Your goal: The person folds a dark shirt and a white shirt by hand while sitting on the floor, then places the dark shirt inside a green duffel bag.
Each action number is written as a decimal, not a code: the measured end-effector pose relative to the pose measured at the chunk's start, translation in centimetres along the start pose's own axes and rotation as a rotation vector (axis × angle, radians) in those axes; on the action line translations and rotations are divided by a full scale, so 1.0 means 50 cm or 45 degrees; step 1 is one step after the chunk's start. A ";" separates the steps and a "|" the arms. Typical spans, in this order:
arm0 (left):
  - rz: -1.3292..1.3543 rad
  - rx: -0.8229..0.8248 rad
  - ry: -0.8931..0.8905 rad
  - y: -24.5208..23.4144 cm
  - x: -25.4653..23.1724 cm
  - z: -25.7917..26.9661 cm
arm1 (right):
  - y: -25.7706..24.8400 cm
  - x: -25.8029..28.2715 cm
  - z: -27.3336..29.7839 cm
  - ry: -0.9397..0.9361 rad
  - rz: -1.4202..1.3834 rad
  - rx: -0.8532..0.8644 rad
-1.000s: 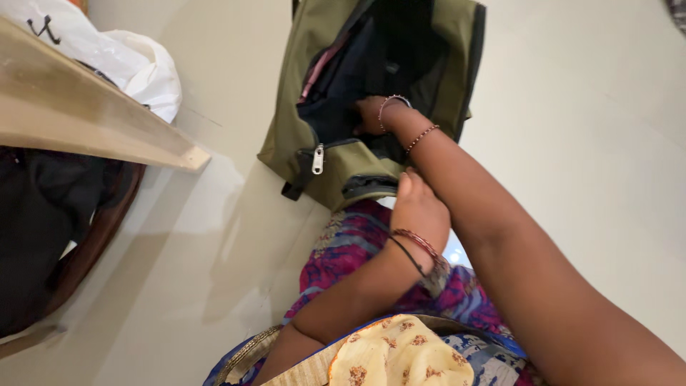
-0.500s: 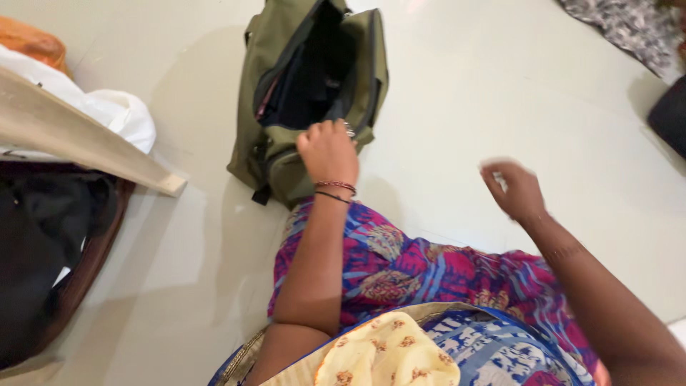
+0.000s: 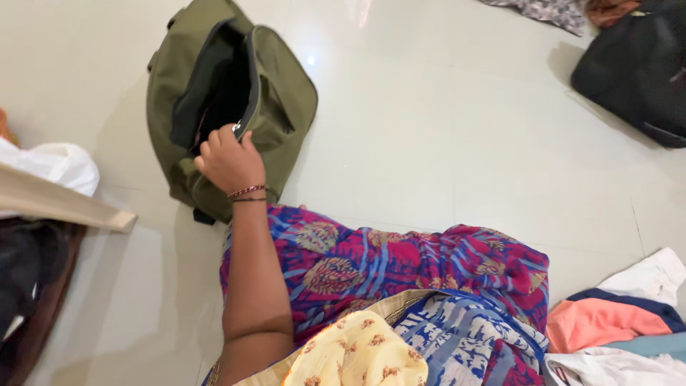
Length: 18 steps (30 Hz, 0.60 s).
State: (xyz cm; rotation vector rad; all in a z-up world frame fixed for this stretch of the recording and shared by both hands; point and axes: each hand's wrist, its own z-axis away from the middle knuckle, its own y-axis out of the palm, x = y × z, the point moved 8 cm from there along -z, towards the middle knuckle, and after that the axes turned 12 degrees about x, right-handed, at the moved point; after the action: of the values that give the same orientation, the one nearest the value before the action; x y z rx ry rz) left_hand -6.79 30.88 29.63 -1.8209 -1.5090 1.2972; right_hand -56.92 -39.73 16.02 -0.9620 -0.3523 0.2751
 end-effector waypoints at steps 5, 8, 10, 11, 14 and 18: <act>0.034 -0.171 0.242 -0.043 -0.062 0.049 | 0.016 -0.050 -0.030 -0.001 -0.198 -0.069; -0.004 -0.268 0.517 -0.016 -0.124 0.092 | 0.019 -0.111 -0.027 0.000 -0.267 -0.110; 0.039 -0.039 0.844 0.067 -0.189 0.121 | 0.010 -0.121 -0.034 -0.027 -0.309 -0.145; 0.099 0.141 1.006 0.120 -0.224 0.140 | 0.006 -0.121 -0.038 -0.039 -0.328 -0.165; -0.031 0.563 1.248 0.279 -0.266 0.162 | 0.009 -0.119 -0.035 -0.073 -0.383 -0.204; -0.598 1.022 1.210 0.492 -0.227 0.159 | 0.024 -0.082 -0.028 -0.102 -0.485 -0.253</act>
State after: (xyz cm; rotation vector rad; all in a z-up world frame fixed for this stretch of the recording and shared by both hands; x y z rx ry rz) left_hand -0.61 11.05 10.50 -1.1404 -0.6551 0.5096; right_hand -60.14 -41.68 13.56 -1.0582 -0.6352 -0.0709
